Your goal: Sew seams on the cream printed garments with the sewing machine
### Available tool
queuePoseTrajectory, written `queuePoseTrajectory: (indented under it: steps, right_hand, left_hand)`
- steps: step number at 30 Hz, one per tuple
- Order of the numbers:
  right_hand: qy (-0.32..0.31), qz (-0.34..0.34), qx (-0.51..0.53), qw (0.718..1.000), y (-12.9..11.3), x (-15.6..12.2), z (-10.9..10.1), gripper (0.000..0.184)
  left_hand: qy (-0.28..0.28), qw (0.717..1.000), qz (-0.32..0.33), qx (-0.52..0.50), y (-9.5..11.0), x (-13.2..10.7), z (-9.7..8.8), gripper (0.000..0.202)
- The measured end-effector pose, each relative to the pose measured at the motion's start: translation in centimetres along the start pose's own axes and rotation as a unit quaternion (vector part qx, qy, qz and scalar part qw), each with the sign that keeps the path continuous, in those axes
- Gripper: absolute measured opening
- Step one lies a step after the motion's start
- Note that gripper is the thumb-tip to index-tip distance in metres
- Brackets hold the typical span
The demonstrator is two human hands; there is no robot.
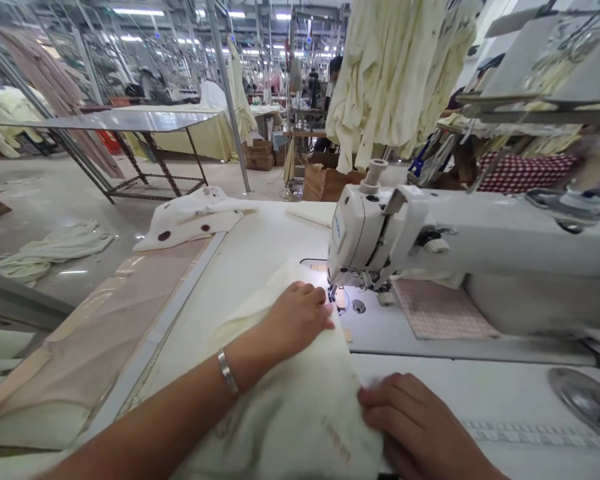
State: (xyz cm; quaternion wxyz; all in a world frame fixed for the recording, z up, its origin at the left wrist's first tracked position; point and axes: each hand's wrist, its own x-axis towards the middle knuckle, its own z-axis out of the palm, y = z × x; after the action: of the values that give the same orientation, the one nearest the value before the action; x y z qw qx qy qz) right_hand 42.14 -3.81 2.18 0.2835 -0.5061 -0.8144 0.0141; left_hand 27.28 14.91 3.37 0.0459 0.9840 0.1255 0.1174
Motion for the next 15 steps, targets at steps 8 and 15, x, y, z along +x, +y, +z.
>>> queuePoseTrajectory:
  steps: [8, 15]
  right_hand:
    - [0.067, 0.014, 0.090, 0.994, -0.8, 0.7, -0.5, 0.025]
    - [0.016, -0.057, 0.020, 0.998, -0.8, 0.8, -1.8, 0.020]
  left_hand:
    - [0.173, 0.983, -0.042, -0.048, 10.5, -4.3, 0.1, 0.049]
    - [0.135, 0.989, 0.049, 0.022, 9.2, -6.3, 2.3, 0.020]
